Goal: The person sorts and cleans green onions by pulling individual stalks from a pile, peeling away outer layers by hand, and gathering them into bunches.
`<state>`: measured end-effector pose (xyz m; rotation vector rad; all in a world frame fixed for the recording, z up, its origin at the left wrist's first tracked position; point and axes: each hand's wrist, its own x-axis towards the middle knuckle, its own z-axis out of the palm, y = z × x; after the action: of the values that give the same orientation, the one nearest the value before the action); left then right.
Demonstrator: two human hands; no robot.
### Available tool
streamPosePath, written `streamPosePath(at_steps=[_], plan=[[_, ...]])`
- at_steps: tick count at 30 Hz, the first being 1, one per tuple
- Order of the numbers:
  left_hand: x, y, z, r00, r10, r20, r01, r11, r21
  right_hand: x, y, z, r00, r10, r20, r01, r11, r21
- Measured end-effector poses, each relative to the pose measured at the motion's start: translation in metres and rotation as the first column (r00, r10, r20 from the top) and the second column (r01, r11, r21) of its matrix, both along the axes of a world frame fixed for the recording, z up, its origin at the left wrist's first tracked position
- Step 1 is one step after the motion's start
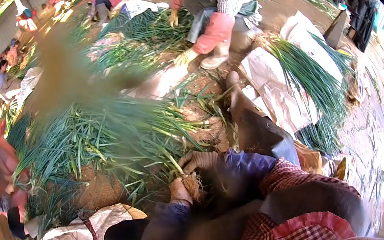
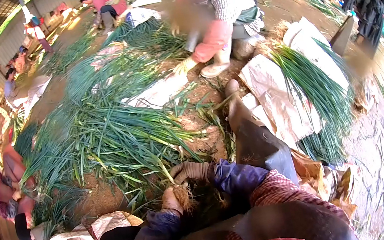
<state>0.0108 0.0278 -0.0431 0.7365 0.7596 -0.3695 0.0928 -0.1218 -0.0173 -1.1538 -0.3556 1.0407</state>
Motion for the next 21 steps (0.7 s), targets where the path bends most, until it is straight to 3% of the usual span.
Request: streamPosePath(at_steps=[1,2,3,5,7,9,13,18,20,21], plan=[[0.001,-0.002,0.005,0.997,0.048,0.062,-0.043,0.996,-0.074,0.004,0.002,-0.003,0.988,0.030,0.151,-0.010,0.991,-0.133],[0.000,-0.003,0.015,0.988,0.098,0.121,-0.079,0.986,-0.149,0.001,0.009,-0.002,0.971,-0.044,0.233,0.081,0.985,-0.151],[-0.002,-0.004,0.022,0.985,0.113,0.130,-0.093,0.985,-0.148,0.003,0.008,0.001,0.970,-0.029,0.242,0.067,0.987,-0.149],[-0.006,-0.003,0.030,0.942,0.246,0.229,-0.181,0.946,-0.270,0.004,0.003,0.011,0.928,0.035,0.370,0.093,0.942,-0.324],[0.001,0.007,0.003,0.966,0.143,0.216,-0.082,0.960,-0.267,0.003,0.003,0.002,0.886,0.040,0.462,0.127,0.937,-0.326],[0.002,0.003,0.015,0.988,-0.103,0.115,0.116,0.987,-0.109,0.001,-0.001,0.003,0.693,0.093,0.715,0.191,0.933,-0.306],[0.001,-0.003,0.005,0.997,-0.070,0.022,0.072,0.986,-0.149,-0.008,-0.003,-0.017,0.601,0.150,0.785,0.277,0.882,-0.381],[0.003,-0.004,-0.001,0.996,0.016,0.089,-0.003,0.989,-0.150,-0.011,-0.009,-0.026,0.554,0.244,0.796,0.329,0.814,-0.479],[0.004,-0.001,0.014,0.971,-0.040,0.236,0.047,0.999,-0.025,-0.014,-0.018,-0.042,0.497,0.463,0.734,0.281,0.714,-0.641],[0.006,0.003,0.026,0.907,-0.047,0.418,0.047,0.999,0.010,-0.016,-0.024,-0.053,0.480,0.527,0.701,0.268,0.673,-0.689]])
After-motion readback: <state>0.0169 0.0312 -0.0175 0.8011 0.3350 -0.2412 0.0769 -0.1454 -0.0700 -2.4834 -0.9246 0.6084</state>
